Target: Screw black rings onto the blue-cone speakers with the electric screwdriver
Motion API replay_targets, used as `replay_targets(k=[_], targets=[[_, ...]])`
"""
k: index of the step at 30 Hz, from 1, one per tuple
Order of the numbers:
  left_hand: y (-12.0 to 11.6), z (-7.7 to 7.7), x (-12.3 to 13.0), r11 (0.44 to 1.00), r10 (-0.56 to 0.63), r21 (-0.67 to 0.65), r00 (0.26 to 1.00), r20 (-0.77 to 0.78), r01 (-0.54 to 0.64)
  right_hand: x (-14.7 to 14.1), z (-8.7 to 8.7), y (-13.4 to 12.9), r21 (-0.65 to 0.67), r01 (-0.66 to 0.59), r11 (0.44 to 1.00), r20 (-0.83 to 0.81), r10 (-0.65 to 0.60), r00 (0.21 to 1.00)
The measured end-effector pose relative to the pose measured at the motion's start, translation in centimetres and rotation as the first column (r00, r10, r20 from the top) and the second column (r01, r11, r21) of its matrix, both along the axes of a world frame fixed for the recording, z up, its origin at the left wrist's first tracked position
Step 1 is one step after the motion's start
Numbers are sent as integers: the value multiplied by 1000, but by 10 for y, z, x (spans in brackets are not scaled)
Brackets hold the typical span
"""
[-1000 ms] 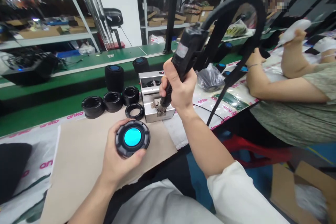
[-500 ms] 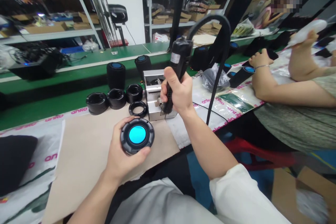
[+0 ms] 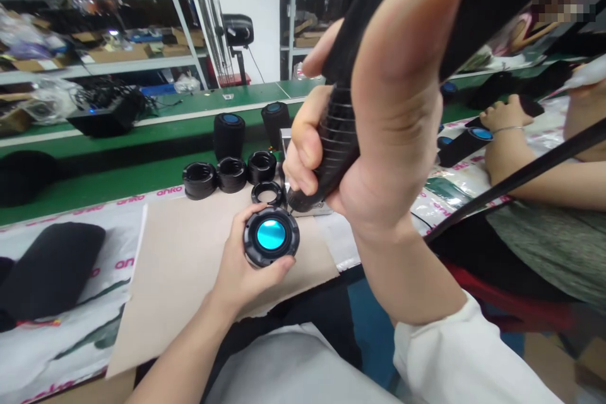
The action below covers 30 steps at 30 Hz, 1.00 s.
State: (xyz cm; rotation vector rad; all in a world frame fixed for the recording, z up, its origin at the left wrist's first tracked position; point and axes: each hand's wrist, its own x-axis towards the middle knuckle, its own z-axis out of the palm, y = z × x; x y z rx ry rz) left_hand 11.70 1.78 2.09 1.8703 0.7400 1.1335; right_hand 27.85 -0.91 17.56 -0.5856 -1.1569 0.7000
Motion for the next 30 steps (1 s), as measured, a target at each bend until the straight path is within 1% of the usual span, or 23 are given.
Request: replay_targets(k=[2, 5, 7, 12, 16, 20, 21, 22, 23, 24, 25, 26, 27, 28, 29, 30], targets=[[0, 0, 0, 1000, 0, -3, 1000, 0, 0, -2, -4, 2, 22, -42, 999, -3, 43, 999], [1, -1, -1, 1000, -12, -15, 1000, 6, 12, -10, -8, 3, -11, -51, 999, 26, 51, 998], [1, -2, -1, 1000, -15, -27, 1000, 7, 15, -15, -7, 2, -37, -53, 998, 67, 56, 996], [1, -3, -1, 999, -25, -45, 1000, -6, 25, -18, -4, 1, -20, -25, 999, 154, 27, 988], [1, -4, -2, 999, -17, -34, 1000, -12, 17, -12, -6, 4, -91, -120, 989, 112, 130, 985], [2, -4, -2, 999, -25, -31, 1000, 0, 25, -6, -6, 2, -178, -207, 962, 71, 222, 972], [2, -4, -2, 999, -25, -35, 1000, 4, 25, -4, -5, 0, -181, -218, 959, 63, 232, 971], [2, -4, -2, 999, -22, -39, 1000, 10, 22, -2, -4, -2, -149, -232, 961, 57, 243, 968], [2, -4, -2, 999, -19, -46, 1000, 14, 20, 1, -4, -3, -90, -226, 970, 47, 231, 972], [2, -4, -3, 998, -19, -52, 1000, 18, 20, 5, -5, -2, -8, -171, 985, 19, 171, 985], [3, -4, -3, 998, -22, -60, 1000, 19, 23, 10, -8, 0, 75, -71, 995, -18, 73, 997], [3, -4, -3, 997, -27, -68, 999, 20, 28, 16, -12, 3, 134, 45, 990, -51, -39, 998], [4, -5, -3, 997, -32, -73, 999, 19, 33, 22, -19, 8, 152, 159, 975, -68, -150, 986], [4, -6, -3, 996, -35, -75, 999, 20, 36, 28, -27, 14, 140, 262, 955, -72, -255, 964], [5, -7, -3, 996, -36, -75, 999, 25, 37, 34, -36, 21, 108, 332, 937, -58, -327, 943], [5, -8, -3, 997, -33, -72, 999, 34, 36, 40, -45, 27, 67, 373, 925, -43, -371, 928]])
